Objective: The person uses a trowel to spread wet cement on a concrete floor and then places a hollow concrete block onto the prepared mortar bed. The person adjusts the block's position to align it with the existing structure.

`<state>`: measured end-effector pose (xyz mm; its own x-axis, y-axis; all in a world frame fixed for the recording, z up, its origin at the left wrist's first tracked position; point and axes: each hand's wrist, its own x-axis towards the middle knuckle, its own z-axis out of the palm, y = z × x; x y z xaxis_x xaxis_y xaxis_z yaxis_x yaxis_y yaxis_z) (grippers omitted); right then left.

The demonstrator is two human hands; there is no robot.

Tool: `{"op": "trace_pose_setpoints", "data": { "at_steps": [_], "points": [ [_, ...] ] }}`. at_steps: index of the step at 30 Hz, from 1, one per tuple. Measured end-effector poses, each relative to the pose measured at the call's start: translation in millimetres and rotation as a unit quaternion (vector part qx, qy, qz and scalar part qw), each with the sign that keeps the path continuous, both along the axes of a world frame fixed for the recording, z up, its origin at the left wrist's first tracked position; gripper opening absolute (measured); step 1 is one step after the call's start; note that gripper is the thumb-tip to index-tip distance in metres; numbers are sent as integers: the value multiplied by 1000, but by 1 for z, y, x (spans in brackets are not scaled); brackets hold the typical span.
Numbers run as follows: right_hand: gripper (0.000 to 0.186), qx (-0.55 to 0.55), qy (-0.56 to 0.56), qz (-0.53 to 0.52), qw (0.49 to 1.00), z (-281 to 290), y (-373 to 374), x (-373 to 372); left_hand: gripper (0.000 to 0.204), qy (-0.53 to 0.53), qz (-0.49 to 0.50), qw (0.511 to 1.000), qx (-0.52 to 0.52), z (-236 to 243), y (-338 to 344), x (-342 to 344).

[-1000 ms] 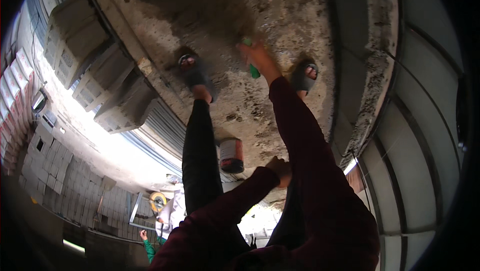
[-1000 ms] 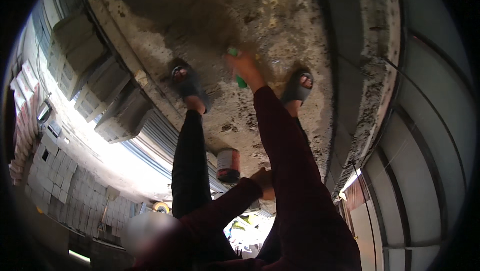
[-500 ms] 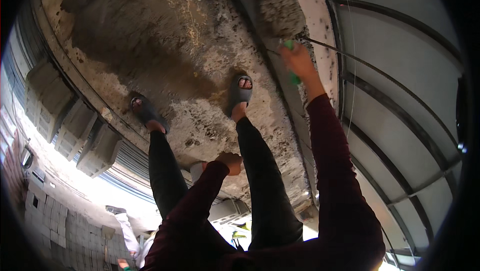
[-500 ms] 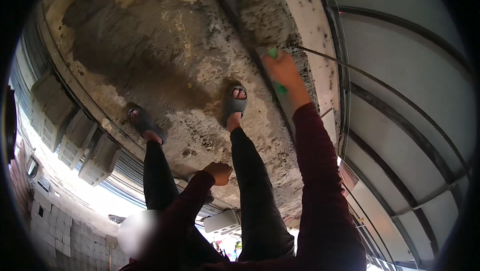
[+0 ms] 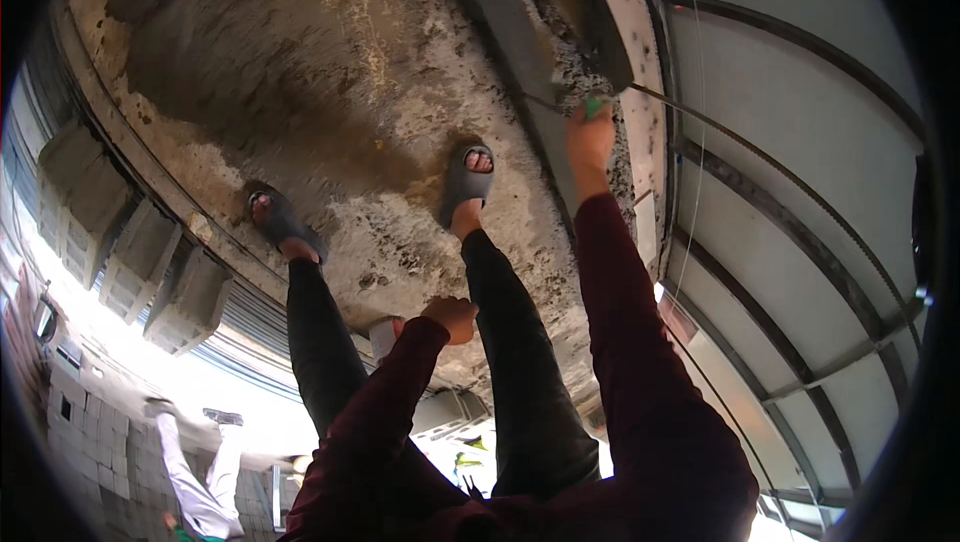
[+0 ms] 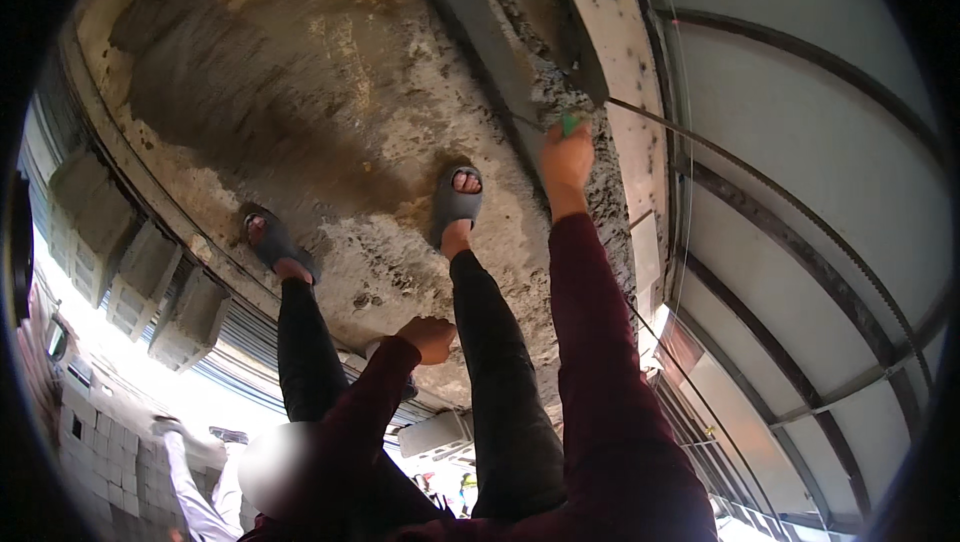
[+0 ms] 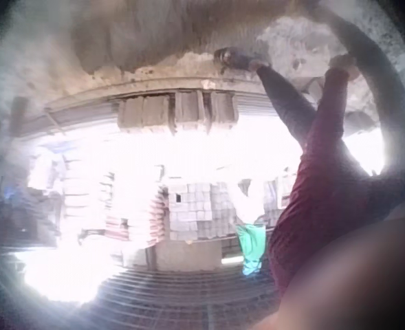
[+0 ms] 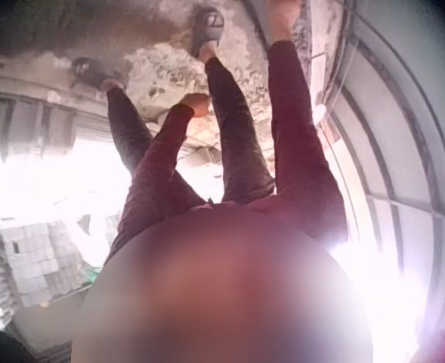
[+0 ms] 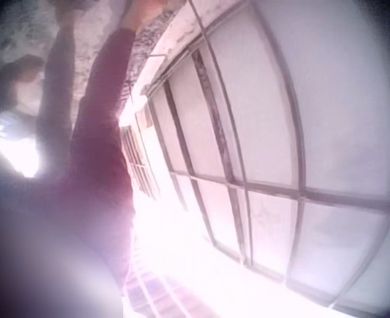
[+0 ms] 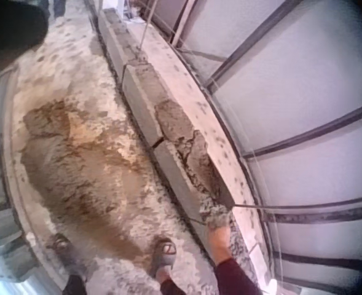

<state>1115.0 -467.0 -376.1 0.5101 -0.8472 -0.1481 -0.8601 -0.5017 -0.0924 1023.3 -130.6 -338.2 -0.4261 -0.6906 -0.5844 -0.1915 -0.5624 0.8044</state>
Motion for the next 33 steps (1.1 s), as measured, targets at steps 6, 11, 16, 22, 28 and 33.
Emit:
{"op": "trace_pose_setpoints", "data": {
  "at_steps": [6,11,16,22,28,33],
  "points": [
    [30,30,-118,48,991,6,68,22,25,12,64,998,13,14,14,9],
    [32,157,-22,285,945,-79,133,103,28,65,80,995,17,26,16,31],
    [38,160,66,396,902,-172,189,254,22,56,140,989,7,23,43,28],
    [35,333,63,393,855,-198,286,291,21,73,187,980,10,32,67,49],
    [31,358,20,288,888,-168,274,94,24,87,212,973,9,39,82,76],
    [35,380,145,4,913,-180,251,-62,33,113,121,986,-12,49,87,94]
  ]
}}
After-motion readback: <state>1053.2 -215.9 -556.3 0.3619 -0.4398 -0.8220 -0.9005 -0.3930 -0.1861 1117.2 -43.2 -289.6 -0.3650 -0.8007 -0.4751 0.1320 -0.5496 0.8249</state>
